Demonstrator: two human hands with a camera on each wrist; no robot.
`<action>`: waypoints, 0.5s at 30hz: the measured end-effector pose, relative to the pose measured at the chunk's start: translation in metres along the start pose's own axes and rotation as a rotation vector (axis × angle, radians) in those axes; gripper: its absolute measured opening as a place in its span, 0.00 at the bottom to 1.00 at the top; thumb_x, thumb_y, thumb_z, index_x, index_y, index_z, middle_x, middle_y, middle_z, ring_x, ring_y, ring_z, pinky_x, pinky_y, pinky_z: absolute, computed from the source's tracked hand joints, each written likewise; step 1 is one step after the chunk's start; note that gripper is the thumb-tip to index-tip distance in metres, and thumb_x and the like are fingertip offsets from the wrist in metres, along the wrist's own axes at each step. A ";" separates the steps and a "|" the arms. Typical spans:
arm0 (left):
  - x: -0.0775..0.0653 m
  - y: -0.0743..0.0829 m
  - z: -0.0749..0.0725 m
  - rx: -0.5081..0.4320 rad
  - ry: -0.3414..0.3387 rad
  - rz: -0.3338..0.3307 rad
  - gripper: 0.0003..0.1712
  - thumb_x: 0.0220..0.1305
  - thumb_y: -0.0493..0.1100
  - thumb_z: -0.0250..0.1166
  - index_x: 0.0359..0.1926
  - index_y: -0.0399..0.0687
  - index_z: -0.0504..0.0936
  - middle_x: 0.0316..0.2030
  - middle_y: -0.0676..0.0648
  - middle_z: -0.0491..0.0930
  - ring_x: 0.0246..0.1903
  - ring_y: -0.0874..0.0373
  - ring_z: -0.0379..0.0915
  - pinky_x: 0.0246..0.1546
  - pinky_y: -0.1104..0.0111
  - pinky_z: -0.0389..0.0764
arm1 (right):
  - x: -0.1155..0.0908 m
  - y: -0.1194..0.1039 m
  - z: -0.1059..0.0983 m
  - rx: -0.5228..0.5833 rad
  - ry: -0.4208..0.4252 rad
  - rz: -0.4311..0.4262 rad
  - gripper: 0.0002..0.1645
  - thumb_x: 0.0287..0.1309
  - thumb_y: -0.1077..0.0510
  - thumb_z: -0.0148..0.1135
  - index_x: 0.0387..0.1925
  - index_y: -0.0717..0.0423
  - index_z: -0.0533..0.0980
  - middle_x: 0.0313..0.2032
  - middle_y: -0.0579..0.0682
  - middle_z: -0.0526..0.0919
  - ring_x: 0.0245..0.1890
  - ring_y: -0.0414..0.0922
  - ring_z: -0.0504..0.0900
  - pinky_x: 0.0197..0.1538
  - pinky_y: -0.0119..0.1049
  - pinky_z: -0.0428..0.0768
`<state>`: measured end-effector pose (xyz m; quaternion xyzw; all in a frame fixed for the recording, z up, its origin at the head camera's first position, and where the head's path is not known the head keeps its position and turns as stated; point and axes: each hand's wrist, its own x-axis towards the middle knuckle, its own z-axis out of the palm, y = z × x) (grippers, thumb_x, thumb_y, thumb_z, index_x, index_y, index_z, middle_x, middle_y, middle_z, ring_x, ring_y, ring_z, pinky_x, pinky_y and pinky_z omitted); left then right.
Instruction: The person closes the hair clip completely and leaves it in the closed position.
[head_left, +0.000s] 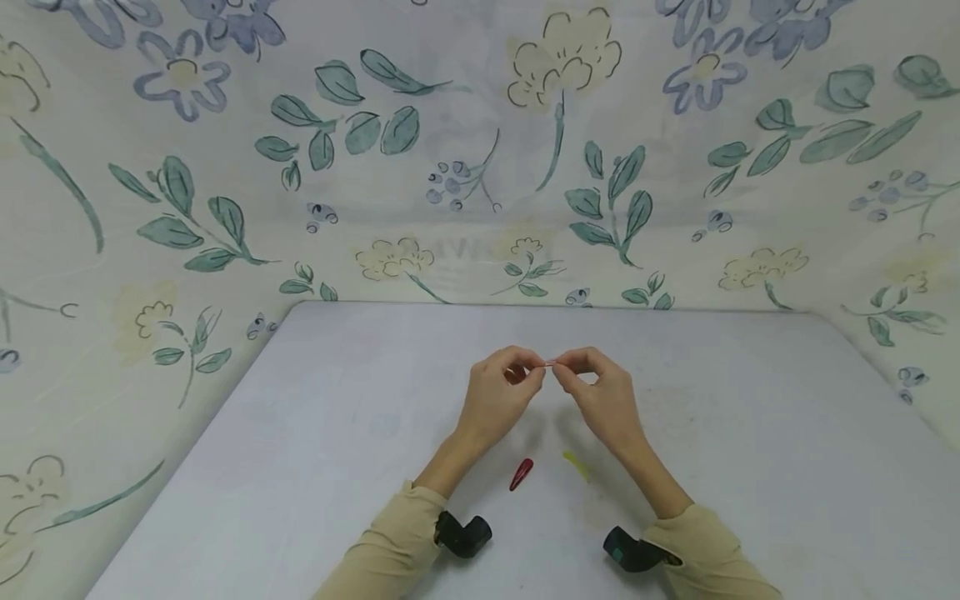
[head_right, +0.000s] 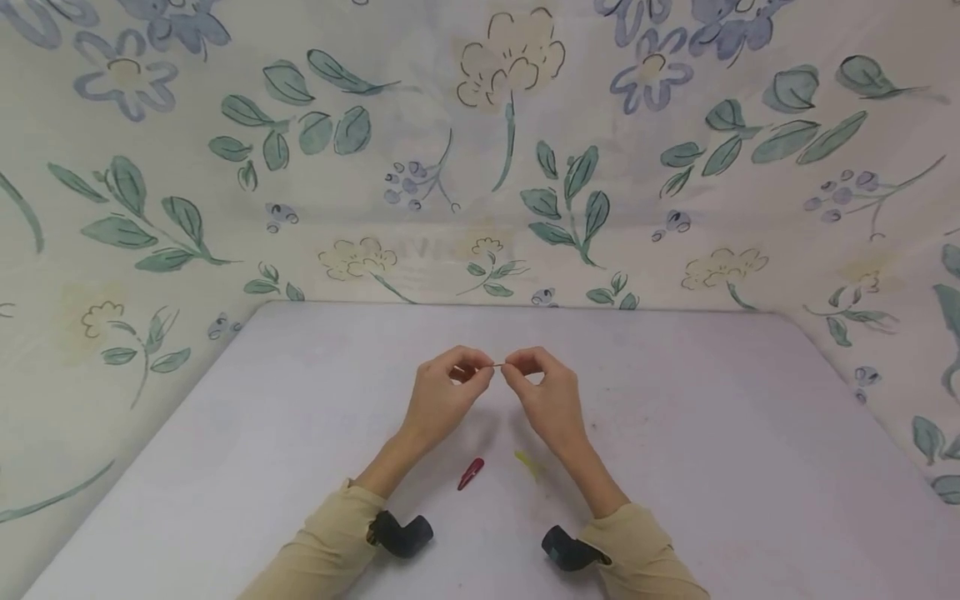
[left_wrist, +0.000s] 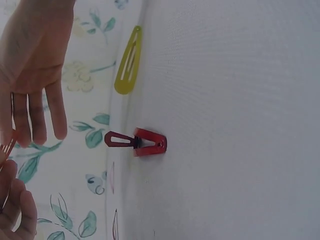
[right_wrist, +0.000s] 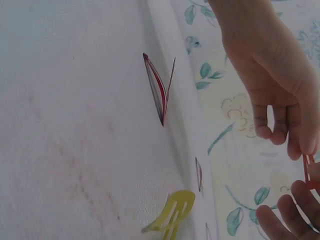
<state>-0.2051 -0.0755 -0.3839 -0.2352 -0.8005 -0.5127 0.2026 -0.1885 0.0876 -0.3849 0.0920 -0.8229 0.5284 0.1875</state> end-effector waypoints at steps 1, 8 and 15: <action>0.001 0.000 0.000 0.007 -0.014 0.007 0.03 0.59 0.33 0.66 0.34 0.43 0.84 0.29 0.49 0.84 0.29 0.59 0.75 0.33 0.70 0.79 | 0.001 0.001 -0.002 -0.003 -0.009 0.005 0.06 0.62 0.57 0.67 0.39 0.55 0.82 0.36 0.49 0.86 0.37 0.44 0.81 0.32 0.31 0.77; 0.019 0.003 -0.001 0.015 -0.098 0.021 0.02 0.62 0.35 0.66 0.35 0.43 0.85 0.30 0.49 0.84 0.29 0.60 0.75 0.32 0.72 0.77 | 0.015 0.004 -0.017 0.034 -0.110 0.022 0.09 0.64 0.57 0.65 0.40 0.59 0.81 0.37 0.53 0.84 0.36 0.49 0.83 0.37 0.32 0.83; 0.046 0.011 -0.005 0.026 -0.191 -0.001 0.02 0.64 0.36 0.65 0.37 0.44 0.84 0.30 0.51 0.83 0.29 0.59 0.74 0.27 0.72 0.77 | 0.041 -0.001 -0.037 0.094 -0.233 0.036 0.12 0.65 0.59 0.63 0.44 0.65 0.78 0.41 0.59 0.83 0.43 0.57 0.81 0.39 0.38 0.85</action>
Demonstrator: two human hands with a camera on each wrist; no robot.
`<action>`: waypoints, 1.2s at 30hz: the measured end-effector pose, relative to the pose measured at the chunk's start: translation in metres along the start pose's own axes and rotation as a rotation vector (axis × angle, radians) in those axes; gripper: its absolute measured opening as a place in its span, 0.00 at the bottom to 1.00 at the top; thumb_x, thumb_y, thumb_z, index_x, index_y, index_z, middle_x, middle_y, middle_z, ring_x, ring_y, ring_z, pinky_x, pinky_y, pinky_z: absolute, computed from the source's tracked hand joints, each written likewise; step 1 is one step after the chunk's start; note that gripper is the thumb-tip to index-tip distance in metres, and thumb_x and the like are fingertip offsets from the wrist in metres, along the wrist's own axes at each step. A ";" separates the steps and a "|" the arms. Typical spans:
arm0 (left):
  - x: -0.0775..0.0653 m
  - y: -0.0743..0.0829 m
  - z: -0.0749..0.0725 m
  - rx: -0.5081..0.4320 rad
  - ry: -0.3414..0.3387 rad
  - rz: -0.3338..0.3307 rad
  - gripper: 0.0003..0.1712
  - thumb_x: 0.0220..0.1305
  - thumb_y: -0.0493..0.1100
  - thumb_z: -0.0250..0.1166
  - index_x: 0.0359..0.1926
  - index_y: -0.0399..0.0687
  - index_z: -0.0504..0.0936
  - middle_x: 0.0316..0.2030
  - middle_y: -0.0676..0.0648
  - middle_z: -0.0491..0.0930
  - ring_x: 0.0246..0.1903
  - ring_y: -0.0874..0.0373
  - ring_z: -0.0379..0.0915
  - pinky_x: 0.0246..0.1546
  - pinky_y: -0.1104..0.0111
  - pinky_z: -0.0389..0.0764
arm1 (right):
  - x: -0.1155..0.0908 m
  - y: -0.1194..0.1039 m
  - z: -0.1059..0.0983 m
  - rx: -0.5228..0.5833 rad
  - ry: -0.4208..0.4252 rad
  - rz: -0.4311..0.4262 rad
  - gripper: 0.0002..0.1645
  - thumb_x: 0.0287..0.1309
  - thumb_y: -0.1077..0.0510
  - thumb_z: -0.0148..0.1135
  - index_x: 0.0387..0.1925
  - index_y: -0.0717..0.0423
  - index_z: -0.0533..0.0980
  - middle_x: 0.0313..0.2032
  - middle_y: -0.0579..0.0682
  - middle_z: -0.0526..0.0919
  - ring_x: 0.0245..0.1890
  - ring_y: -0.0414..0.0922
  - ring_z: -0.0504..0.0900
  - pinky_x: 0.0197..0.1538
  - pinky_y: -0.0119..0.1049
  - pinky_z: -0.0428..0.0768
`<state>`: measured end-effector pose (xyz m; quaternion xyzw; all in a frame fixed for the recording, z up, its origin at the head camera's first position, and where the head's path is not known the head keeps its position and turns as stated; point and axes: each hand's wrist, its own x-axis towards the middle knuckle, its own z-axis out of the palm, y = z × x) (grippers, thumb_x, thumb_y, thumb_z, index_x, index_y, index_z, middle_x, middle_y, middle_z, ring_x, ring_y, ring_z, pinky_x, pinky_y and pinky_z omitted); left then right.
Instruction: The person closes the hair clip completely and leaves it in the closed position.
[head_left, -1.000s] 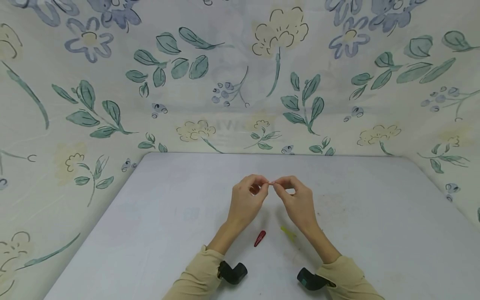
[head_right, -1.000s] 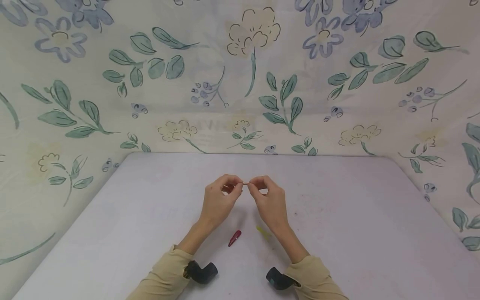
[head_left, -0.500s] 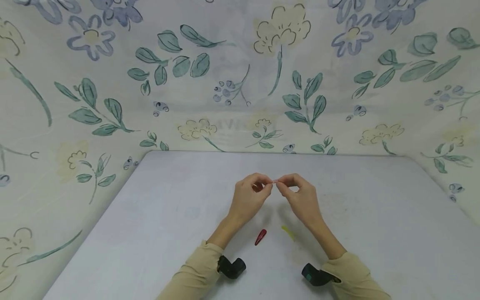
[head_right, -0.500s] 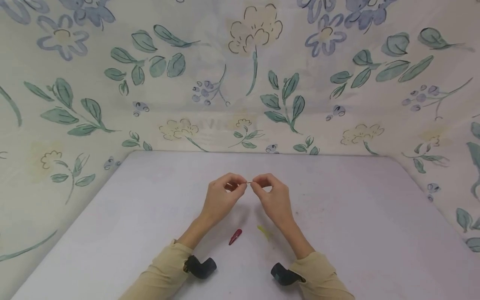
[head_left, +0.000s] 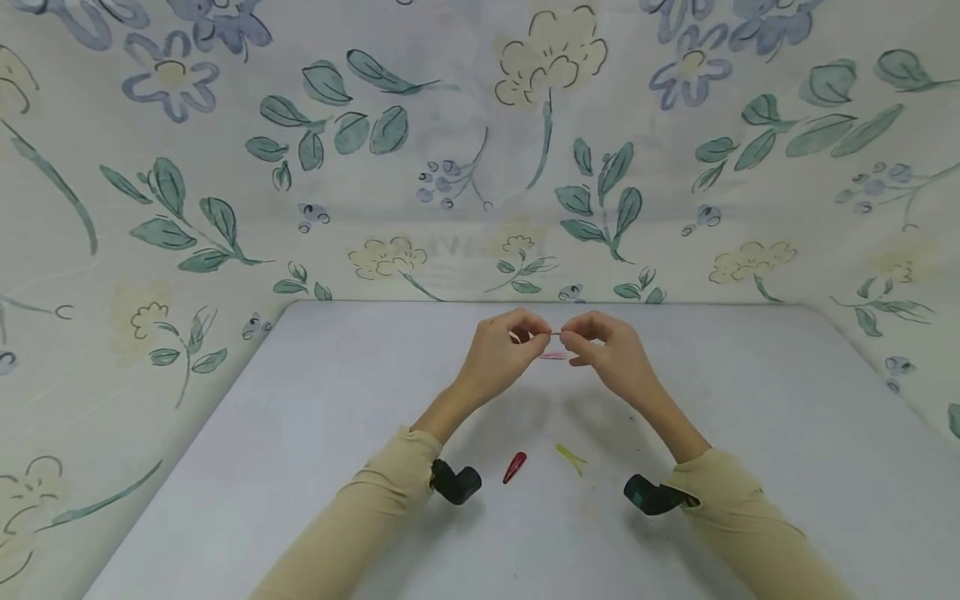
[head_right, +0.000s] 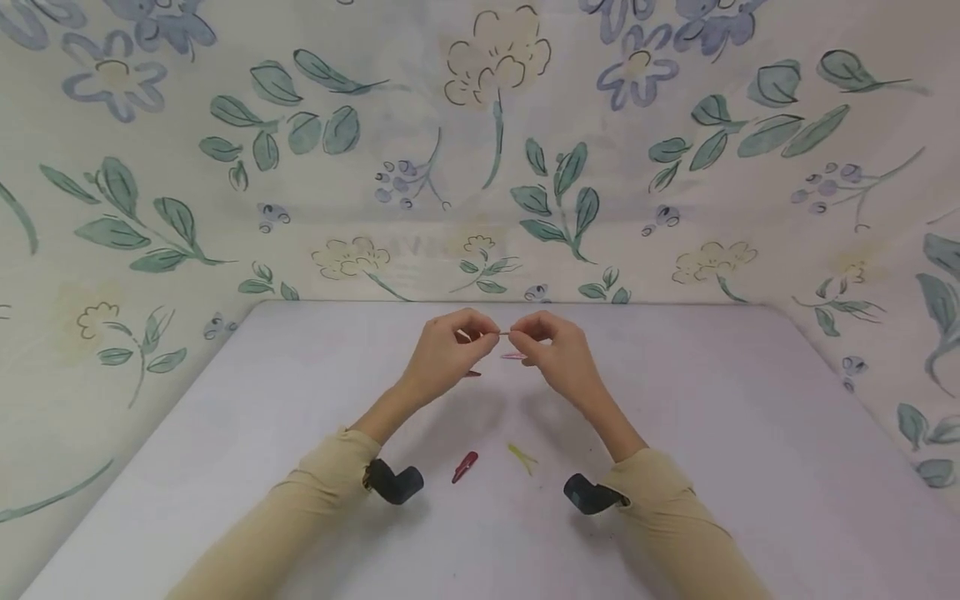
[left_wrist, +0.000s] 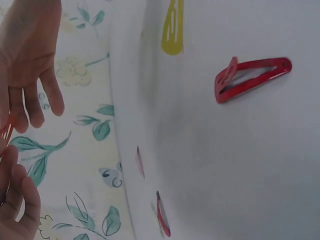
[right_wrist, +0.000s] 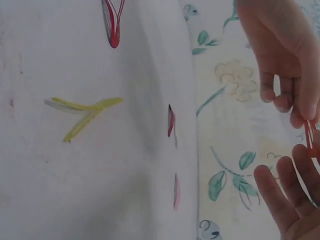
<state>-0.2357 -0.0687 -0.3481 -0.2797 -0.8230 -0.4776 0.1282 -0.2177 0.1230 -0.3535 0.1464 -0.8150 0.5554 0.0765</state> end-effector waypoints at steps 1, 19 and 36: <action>0.003 0.001 -0.001 0.008 -0.016 -0.004 0.02 0.64 0.37 0.65 0.37 0.45 0.84 0.30 0.51 0.83 0.29 0.59 0.73 0.25 0.72 0.77 | 0.003 -0.001 -0.003 0.000 -0.017 0.002 0.13 0.66 0.59 0.62 0.45 0.65 0.78 0.41 0.60 0.83 0.43 0.56 0.81 0.39 0.40 0.85; 0.024 -0.014 0.010 0.384 -0.173 -0.013 0.05 0.64 0.38 0.64 0.39 0.46 0.84 0.34 0.50 0.84 0.34 0.56 0.77 0.36 0.66 0.77 | 0.020 0.017 0.001 -0.450 -0.031 -0.061 0.14 0.62 0.61 0.64 0.48 0.62 0.82 0.41 0.56 0.86 0.41 0.51 0.82 0.41 0.44 0.80; 0.029 -0.036 0.034 0.506 -0.285 -0.113 0.07 0.63 0.41 0.66 0.41 0.46 0.86 0.36 0.49 0.84 0.39 0.56 0.76 0.40 0.64 0.78 | 0.029 0.034 0.009 -0.730 -0.142 0.119 0.14 0.63 0.55 0.65 0.47 0.57 0.83 0.41 0.52 0.85 0.40 0.49 0.81 0.41 0.44 0.80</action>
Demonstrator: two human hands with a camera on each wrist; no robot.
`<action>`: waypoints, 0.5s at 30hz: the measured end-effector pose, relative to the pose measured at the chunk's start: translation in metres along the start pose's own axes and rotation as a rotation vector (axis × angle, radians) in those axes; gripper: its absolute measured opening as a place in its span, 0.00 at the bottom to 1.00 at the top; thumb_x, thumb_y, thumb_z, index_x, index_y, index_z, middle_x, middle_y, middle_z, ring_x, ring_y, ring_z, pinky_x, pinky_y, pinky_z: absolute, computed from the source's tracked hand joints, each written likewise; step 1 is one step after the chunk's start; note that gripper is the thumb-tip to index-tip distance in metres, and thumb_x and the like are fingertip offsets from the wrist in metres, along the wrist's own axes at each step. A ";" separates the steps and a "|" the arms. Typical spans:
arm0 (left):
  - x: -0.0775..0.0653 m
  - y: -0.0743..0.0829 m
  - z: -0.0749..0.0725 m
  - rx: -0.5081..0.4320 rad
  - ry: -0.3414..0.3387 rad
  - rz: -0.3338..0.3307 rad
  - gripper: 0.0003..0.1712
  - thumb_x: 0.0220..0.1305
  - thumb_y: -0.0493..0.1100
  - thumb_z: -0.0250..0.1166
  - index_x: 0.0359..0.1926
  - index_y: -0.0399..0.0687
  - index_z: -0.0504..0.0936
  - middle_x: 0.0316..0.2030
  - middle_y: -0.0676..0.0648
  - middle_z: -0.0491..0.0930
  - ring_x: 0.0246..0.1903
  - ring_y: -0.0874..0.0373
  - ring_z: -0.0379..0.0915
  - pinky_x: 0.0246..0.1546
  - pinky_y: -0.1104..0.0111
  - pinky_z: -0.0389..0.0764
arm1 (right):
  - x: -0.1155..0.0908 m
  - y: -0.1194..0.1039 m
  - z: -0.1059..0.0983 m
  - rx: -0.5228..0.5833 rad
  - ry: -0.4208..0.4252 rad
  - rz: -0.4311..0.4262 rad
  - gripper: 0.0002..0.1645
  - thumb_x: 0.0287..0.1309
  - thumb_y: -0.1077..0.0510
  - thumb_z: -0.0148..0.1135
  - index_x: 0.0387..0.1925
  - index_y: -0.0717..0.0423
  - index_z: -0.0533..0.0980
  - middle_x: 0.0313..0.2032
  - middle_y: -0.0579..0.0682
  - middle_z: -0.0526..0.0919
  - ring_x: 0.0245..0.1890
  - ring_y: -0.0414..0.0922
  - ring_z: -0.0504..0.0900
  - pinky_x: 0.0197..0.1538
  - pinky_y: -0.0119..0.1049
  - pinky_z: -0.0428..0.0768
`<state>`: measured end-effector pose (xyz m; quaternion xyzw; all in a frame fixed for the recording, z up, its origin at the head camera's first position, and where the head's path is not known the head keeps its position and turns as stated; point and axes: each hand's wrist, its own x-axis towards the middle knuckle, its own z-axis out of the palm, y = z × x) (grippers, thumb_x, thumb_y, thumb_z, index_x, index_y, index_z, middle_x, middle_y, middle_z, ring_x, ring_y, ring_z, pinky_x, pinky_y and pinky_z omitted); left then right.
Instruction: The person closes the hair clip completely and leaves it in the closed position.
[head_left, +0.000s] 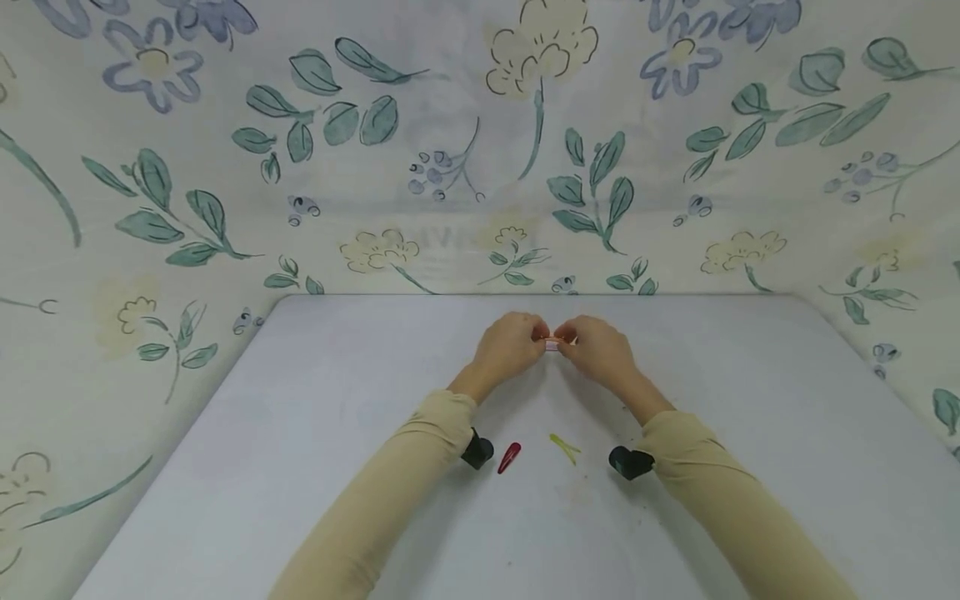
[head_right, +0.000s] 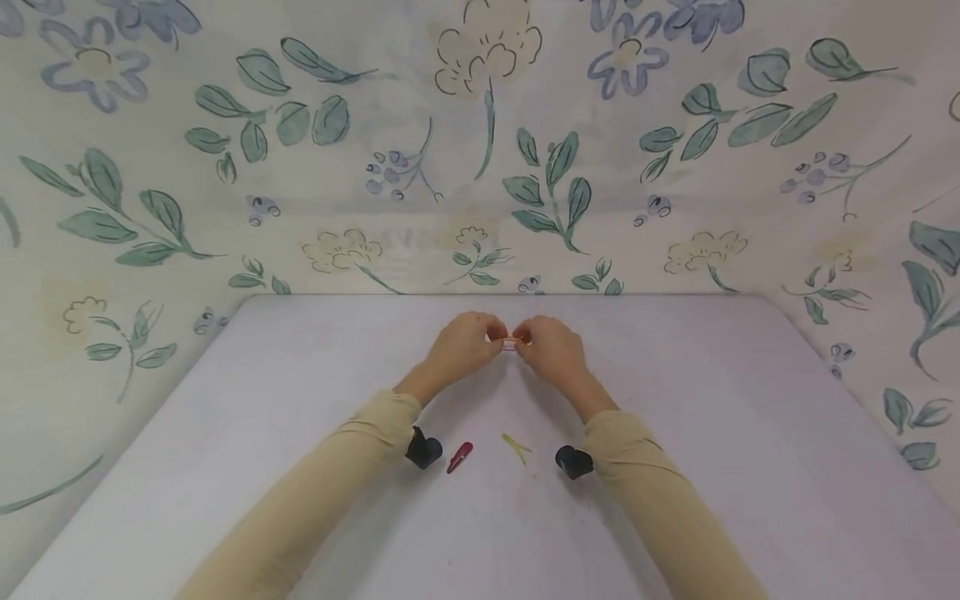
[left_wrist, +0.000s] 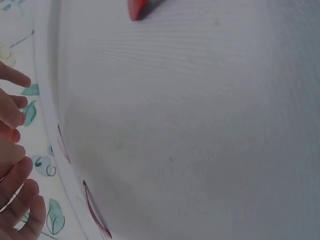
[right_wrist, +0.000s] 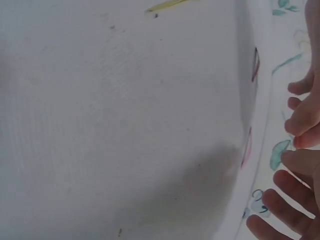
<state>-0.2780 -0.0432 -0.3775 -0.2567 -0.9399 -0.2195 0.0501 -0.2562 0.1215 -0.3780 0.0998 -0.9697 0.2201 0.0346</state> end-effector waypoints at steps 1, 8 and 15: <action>0.001 0.000 0.002 0.001 -0.013 -0.004 0.07 0.63 0.41 0.67 0.41 0.46 0.86 0.36 0.49 0.84 0.39 0.56 0.76 0.39 0.65 0.78 | 0.000 0.000 0.001 -0.012 -0.011 0.006 0.14 0.63 0.55 0.65 0.47 0.57 0.83 0.41 0.52 0.85 0.40 0.49 0.81 0.41 0.45 0.80; 0.001 -0.001 0.006 0.045 -0.059 -0.012 0.06 0.61 0.38 0.67 0.39 0.45 0.87 0.35 0.49 0.84 0.39 0.55 0.78 0.39 0.64 0.78 | 0.002 -0.001 0.008 -0.079 -0.050 -0.005 0.12 0.62 0.57 0.66 0.45 0.56 0.84 0.41 0.51 0.85 0.42 0.48 0.82 0.42 0.48 0.81; 0.000 -0.005 0.011 0.110 -0.097 0.006 0.06 0.62 0.41 0.68 0.39 0.46 0.87 0.35 0.50 0.84 0.38 0.56 0.78 0.38 0.65 0.79 | 0.003 -0.003 0.013 -0.134 -0.037 -0.057 0.09 0.61 0.57 0.67 0.42 0.56 0.85 0.37 0.50 0.85 0.39 0.47 0.82 0.39 0.46 0.81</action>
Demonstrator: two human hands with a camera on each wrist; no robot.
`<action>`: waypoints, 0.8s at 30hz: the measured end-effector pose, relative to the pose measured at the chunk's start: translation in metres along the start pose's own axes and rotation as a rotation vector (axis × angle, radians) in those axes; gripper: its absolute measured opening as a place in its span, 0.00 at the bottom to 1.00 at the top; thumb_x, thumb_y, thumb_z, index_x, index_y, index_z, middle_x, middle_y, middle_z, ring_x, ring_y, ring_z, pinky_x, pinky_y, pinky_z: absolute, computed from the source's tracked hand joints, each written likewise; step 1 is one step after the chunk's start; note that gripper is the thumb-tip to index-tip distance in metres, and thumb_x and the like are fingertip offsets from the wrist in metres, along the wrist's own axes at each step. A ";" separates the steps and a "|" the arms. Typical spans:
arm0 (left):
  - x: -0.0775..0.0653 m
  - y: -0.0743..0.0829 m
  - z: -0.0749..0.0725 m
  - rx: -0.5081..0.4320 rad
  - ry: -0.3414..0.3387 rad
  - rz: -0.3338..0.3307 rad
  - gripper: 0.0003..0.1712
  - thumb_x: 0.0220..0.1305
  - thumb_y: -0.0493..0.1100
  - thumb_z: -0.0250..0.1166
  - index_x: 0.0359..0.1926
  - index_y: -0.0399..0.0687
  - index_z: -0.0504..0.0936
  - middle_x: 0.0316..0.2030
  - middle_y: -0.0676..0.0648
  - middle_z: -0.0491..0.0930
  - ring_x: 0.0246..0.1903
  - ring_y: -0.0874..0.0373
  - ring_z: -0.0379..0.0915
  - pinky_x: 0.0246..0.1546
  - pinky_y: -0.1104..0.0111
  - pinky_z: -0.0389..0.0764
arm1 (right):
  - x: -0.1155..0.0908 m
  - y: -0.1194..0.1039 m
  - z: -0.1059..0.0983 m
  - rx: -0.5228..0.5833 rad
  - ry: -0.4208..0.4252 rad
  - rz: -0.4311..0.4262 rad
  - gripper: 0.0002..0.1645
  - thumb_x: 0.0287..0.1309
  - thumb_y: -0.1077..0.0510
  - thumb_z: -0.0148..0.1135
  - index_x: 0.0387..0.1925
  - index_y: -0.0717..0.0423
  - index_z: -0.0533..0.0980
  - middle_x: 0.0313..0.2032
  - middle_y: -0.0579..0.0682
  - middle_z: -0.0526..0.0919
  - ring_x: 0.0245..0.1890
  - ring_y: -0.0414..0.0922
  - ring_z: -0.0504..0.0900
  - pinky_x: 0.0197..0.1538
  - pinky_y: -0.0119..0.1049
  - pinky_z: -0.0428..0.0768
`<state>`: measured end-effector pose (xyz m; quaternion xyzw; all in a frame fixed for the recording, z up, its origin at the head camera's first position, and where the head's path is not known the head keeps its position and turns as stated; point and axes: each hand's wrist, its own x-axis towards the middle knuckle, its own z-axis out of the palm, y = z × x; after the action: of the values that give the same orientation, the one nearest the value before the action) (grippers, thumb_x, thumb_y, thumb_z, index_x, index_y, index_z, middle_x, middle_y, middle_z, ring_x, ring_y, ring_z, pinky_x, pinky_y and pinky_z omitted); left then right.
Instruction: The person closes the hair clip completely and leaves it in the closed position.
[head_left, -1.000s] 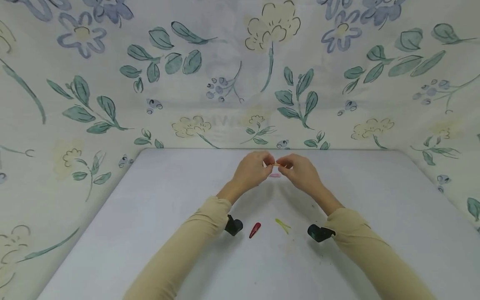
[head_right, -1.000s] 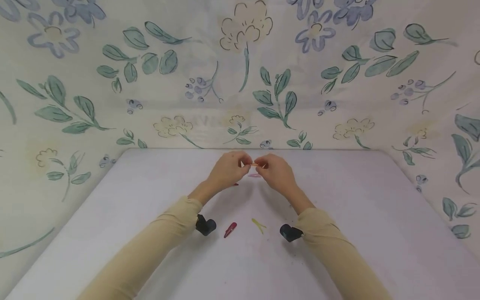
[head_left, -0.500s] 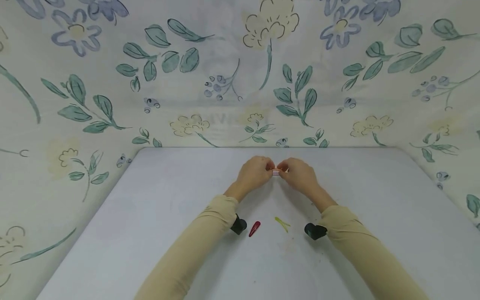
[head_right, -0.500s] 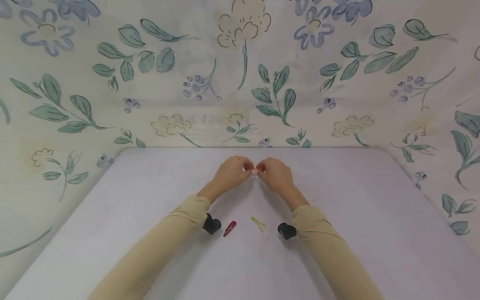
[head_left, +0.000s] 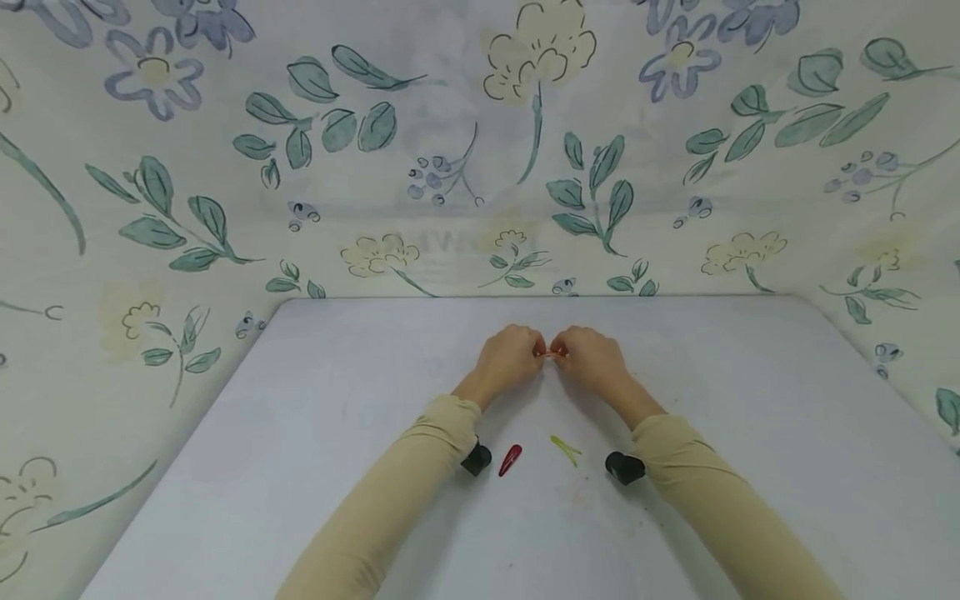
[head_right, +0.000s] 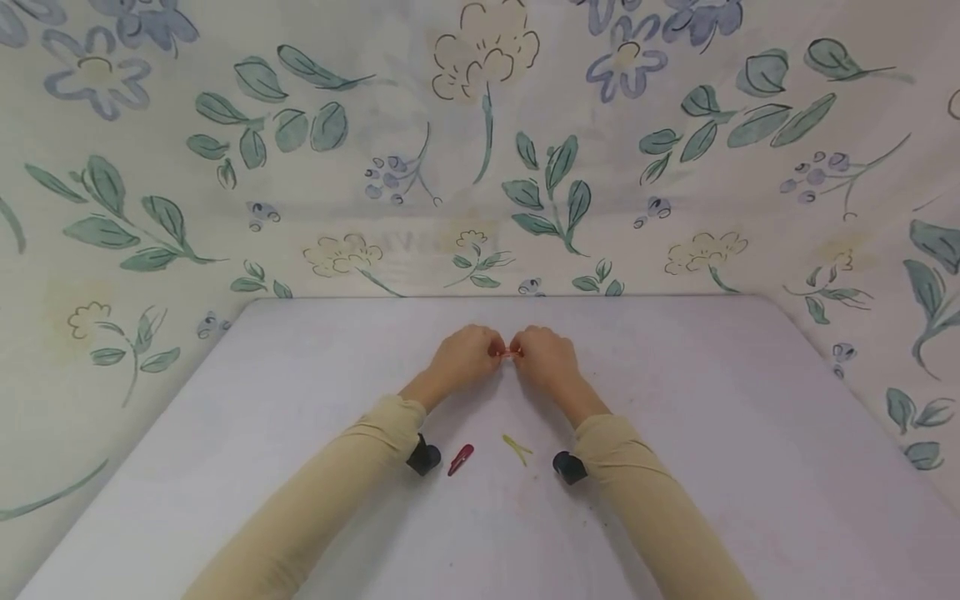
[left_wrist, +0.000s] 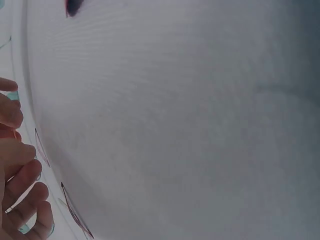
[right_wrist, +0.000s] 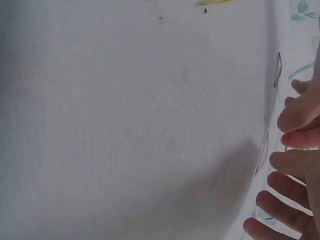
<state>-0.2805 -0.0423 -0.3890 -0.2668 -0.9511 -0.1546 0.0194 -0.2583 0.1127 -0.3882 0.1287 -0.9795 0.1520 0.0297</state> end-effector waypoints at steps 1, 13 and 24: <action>0.000 0.000 0.001 0.009 0.000 0.004 0.06 0.62 0.41 0.69 0.39 0.46 0.87 0.35 0.50 0.84 0.38 0.56 0.78 0.38 0.65 0.79 | 0.000 0.000 0.001 -0.004 0.002 -0.004 0.09 0.61 0.57 0.68 0.41 0.56 0.85 0.37 0.50 0.85 0.39 0.47 0.82 0.39 0.46 0.81; 0.004 0.001 0.005 0.108 -0.009 -0.004 0.04 0.59 0.40 0.68 0.35 0.48 0.88 0.35 0.50 0.86 0.38 0.54 0.81 0.36 0.60 0.81 | 0.003 0.001 0.005 -0.036 -0.033 0.018 0.09 0.61 0.56 0.67 0.41 0.55 0.85 0.35 0.50 0.85 0.36 0.47 0.81 0.38 0.45 0.80; 0.005 0.001 0.005 0.129 -0.040 -0.032 0.06 0.61 0.42 0.68 0.38 0.49 0.88 0.38 0.50 0.86 0.41 0.54 0.81 0.39 0.60 0.81 | 0.006 0.002 0.005 -0.049 -0.066 0.024 0.09 0.61 0.60 0.65 0.42 0.56 0.85 0.36 0.51 0.85 0.38 0.48 0.81 0.40 0.46 0.81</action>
<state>-0.2844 -0.0375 -0.3927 -0.2528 -0.9634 -0.0878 0.0151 -0.2646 0.1114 -0.3930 0.1212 -0.9848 0.1241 -0.0014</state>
